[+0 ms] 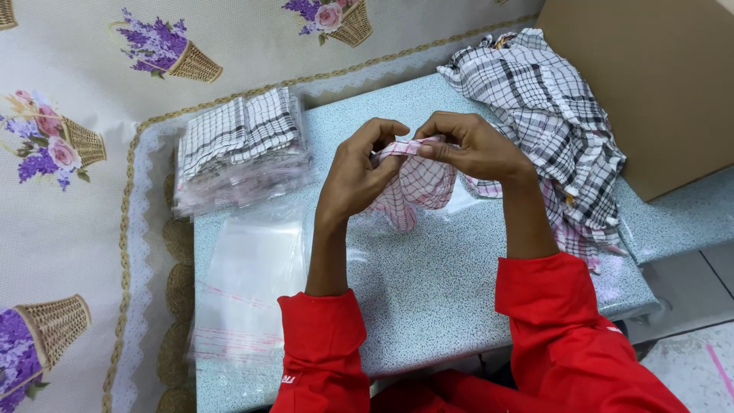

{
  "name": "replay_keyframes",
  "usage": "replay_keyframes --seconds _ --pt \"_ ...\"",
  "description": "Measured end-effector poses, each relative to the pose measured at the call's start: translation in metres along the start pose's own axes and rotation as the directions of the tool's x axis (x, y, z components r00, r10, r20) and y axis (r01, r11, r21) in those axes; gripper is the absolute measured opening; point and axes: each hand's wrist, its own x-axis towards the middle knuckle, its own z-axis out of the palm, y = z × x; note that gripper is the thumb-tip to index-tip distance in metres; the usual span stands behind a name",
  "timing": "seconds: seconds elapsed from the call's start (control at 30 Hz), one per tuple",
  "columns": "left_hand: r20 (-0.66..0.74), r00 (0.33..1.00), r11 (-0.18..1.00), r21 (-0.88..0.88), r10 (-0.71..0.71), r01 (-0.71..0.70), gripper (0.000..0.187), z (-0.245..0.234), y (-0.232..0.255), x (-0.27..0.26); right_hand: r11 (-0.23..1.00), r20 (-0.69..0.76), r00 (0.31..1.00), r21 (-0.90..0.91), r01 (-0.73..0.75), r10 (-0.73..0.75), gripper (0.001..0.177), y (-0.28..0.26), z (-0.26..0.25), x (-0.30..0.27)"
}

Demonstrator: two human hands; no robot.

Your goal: Folding checkered cloths and placing them into individual plastic bags for packaging

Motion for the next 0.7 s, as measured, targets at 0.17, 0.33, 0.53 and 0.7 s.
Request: replay_keyframes --seconds 0.17,0.33,0.53,0.7 --pt "0.098 0.995 1.0 0.014 -0.026 0.025 0.041 -0.002 0.009 -0.003 0.998 -0.012 0.998 -0.039 0.058 -0.059 0.011 -0.003 0.0 0.0" --pt "0.181 0.978 0.993 -0.03 -0.107 0.114 0.043 -0.001 -0.004 -0.001 0.998 0.01 0.998 -0.013 0.067 -0.067 0.012 -0.019 0.001 0.002" --pt "0.01 0.997 0.995 -0.072 -0.075 0.075 0.028 0.002 -0.002 0.0 0.991 -0.038 0.996 -0.112 0.072 -0.077 0.033 -0.008 -0.007 -0.002" --pt "-0.203 0.977 0.981 -0.19 -0.068 0.029 0.019 0.0 -0.027 0.004 0.977 -0.08 0.995 -0.201 -0.072 0.057 0.018 0.012 -0.021 -0.008"
